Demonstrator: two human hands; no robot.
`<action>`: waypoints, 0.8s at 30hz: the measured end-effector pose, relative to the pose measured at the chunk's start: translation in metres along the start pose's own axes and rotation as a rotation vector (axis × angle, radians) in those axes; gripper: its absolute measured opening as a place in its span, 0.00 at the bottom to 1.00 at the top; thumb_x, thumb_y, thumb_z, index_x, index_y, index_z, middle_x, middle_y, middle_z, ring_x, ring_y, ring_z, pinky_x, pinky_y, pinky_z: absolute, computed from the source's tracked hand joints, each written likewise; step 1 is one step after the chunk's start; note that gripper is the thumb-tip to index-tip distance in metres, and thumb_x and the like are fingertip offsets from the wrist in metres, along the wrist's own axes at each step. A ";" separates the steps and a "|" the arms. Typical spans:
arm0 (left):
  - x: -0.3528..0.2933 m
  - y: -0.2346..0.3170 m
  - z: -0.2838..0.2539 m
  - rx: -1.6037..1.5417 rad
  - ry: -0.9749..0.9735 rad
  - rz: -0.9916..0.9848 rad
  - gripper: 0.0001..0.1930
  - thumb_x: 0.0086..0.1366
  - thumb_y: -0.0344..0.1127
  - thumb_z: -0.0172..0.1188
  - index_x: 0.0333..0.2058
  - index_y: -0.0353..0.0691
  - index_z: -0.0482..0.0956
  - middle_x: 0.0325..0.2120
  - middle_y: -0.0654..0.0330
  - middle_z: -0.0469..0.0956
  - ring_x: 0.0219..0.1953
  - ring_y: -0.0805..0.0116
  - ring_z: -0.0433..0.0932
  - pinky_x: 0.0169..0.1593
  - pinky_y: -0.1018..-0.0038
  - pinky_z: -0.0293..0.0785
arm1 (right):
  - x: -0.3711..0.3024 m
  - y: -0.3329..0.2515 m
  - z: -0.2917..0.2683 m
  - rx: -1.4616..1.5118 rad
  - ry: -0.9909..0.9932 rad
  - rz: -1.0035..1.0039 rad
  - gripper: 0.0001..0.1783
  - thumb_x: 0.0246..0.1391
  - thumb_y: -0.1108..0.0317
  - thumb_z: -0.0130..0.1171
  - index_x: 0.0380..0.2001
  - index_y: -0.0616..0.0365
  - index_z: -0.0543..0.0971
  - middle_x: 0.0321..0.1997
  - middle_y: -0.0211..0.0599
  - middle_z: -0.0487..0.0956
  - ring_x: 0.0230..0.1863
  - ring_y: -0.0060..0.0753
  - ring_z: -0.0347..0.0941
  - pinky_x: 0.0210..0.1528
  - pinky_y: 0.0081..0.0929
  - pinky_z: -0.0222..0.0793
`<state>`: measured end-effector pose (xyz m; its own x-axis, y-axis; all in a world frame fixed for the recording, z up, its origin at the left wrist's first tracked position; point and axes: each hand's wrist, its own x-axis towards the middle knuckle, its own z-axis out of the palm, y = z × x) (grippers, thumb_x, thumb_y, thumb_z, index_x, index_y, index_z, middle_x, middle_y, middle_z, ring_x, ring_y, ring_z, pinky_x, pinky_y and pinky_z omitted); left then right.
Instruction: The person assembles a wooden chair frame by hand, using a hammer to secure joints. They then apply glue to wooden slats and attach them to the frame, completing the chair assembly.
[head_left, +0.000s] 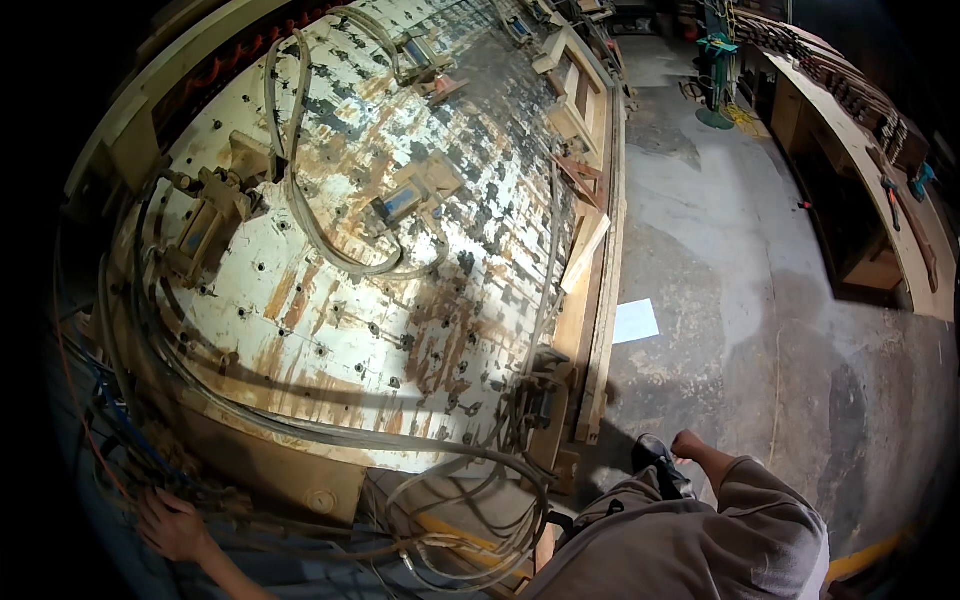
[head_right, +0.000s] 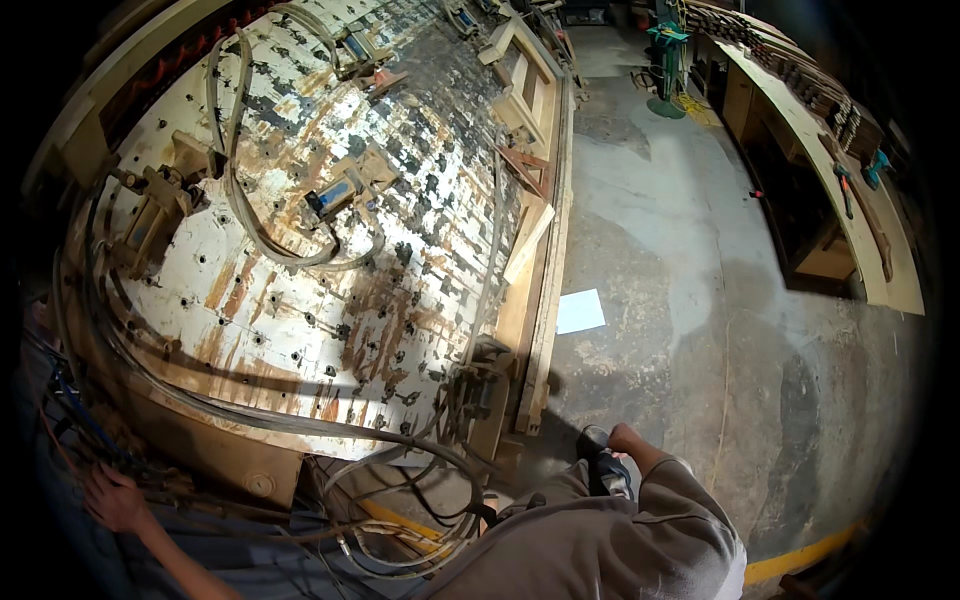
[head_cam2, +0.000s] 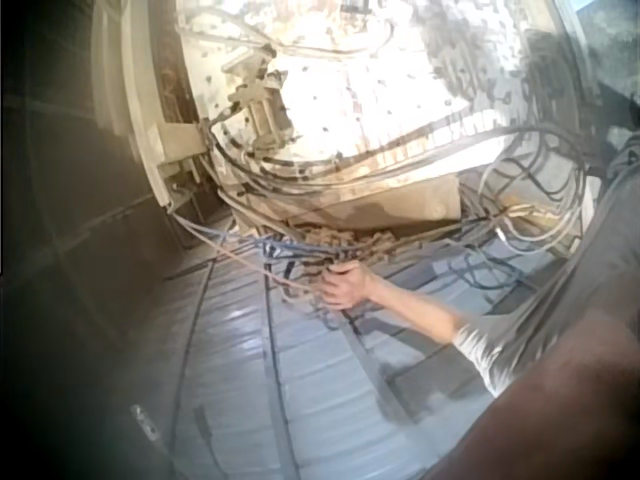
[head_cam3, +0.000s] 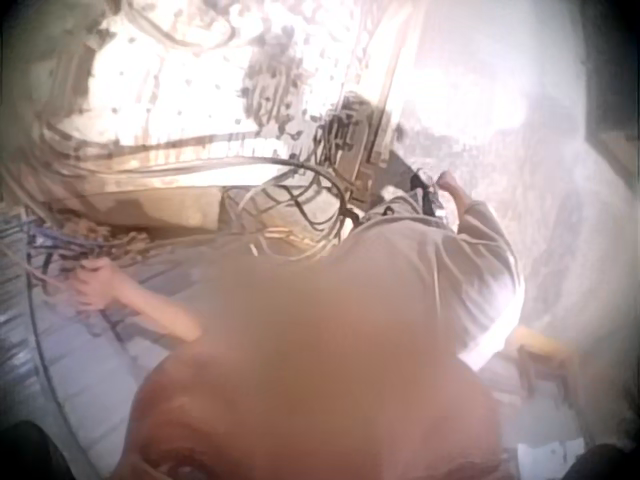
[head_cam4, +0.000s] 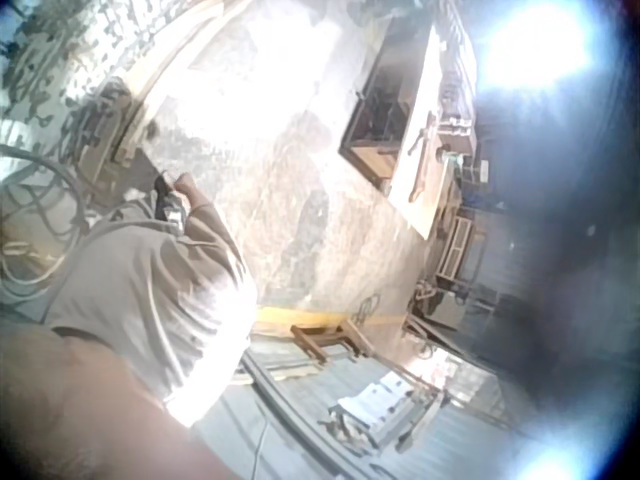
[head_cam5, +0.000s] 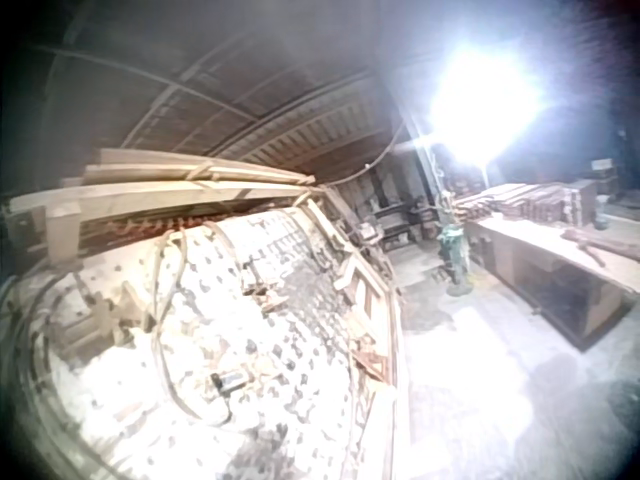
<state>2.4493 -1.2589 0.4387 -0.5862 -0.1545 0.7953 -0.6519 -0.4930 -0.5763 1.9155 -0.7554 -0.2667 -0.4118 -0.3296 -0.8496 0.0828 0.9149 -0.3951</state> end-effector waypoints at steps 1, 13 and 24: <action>0.000 0.000 0.000 0.003 0.011 -0.004 0.27 0.78 0.53 0.39 0.38 0.48 0.88 0.41 0.63 0.86 0.44 0.63 0.84 0.51 0.62 0.80 | -0.005 0.008 -0.003 -0.024 -0.016 0.026 0.13 0.55 0.69 0.53 0.29 0.63 0.86 0.27 0.41 0.86 0.24 0.35 0.84 0.28 0.32 0.83; -0.038 0.021 -0.019 0.019 -0.059 0.019 0.24 0.78 0.53 0.40 0.43 0.50 0.86 0.42 0.63 0.85 0.41 0.63 0.84 0.52 0.62 0.80 | -0.010 0.002 -0.011 -0.071 0.002 0.029 0.13 0.55 0.69 0.54 0.28 0.65 0.85 0.27 0.40 0.86 0.25 0.33 0.84 0.28 0.32 0.83; -0.014 0.006 0.002 0.004 -0.021 0.006 0.26 0.77 0.54 0.42 0.39 0.47 0.88 0.35 0.60 0.87 0.36 0.63 0.86 0.43 0.67 0.83 | 0.005 -0.033 -0.014 0.049 0.054 -0.084 0.12 0.52 0.70 0.55 0.30 0.62 0.86 0.26 0.40 0.85 0.24 0.33 0.84 0.27 0.31 0.83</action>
<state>2.4542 -1.2619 0.4247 -0.5801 -0.1751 0.7955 -0.6463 -0.4955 -0.5803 1.8980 -0.7841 -0.2534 -0.4671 -0.3906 -0.7932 0.0896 0.8716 -0.4820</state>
